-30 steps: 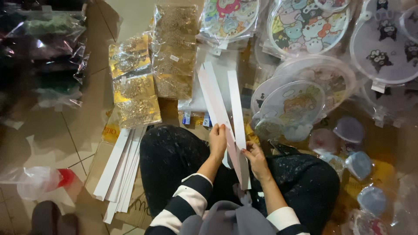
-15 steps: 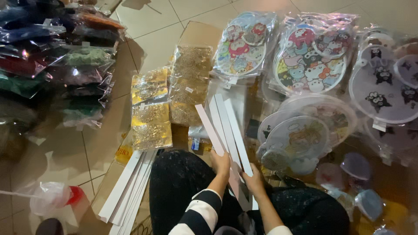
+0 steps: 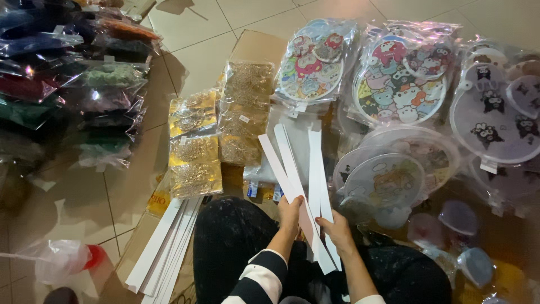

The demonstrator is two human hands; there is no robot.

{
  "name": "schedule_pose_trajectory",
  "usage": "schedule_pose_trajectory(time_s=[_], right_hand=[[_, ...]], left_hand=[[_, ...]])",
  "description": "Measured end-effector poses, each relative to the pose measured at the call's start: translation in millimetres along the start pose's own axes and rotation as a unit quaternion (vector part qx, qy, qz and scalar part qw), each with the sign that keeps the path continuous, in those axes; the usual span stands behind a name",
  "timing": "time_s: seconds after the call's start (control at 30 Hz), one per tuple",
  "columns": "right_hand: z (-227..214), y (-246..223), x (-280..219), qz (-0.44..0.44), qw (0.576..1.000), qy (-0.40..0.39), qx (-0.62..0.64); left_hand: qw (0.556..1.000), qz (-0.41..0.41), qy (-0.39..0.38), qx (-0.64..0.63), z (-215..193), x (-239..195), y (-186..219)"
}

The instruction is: The person sits on the floor and assembles hand fans by inserting white sticks into the top of round, character-themed fans packaged in clear plastic. They use a stapler to secure the sticks to the fans and place the finished items aside.

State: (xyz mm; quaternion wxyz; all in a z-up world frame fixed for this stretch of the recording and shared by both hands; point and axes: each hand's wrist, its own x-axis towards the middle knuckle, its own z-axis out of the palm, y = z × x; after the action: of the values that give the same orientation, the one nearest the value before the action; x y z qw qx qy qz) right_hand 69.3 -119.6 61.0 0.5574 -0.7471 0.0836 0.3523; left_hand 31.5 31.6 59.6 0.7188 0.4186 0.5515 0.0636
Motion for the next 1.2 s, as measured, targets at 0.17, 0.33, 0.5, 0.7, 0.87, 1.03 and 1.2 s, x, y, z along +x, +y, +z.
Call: schedule_pose_trajectory(time_s=[0.17, 0.33, 0.5, 0.7, 0.87, 1.03, 1.2], right_hand=[[-9, 0, -11, 0.002, 0.999, 0.030, -0.030], [-23, -2, -22, -0.030, 0.989, 0.056, -0.134], [-23, -42, -58, -0.071, 0.994, 0.036, 0.073], [-17, -58, -77, -0.062, 0.988, -0.020, 0.143], [-12, -50, -84, -0.068, 0.987, -0.012, 0.144], [-13, -36, -83, -0.099, 0.990, 0.008, 0.096], [-1, -41, -96, -0.072, 0.992, 0.039, 0.101]], left_hand=[[0.999, 0.023, 0.007, 0.037, 1, 19, -19], [0.997, 0.033, 0.004, 0.074, 1, 29, -33], [0.990, 0.095, 0.059, 0.082, 5, 43, -57], [0.991, 0.081, 0.084, 0.063, 9, 62, -76], [0.993, 0.094, 0.054, 0.056, 6, 29, -46], [0.985, 0.127, 0.059, 0.100, 3, 45, -60], [0.987, 0.116, 0.055, 0.099, 0, 33, -50]])
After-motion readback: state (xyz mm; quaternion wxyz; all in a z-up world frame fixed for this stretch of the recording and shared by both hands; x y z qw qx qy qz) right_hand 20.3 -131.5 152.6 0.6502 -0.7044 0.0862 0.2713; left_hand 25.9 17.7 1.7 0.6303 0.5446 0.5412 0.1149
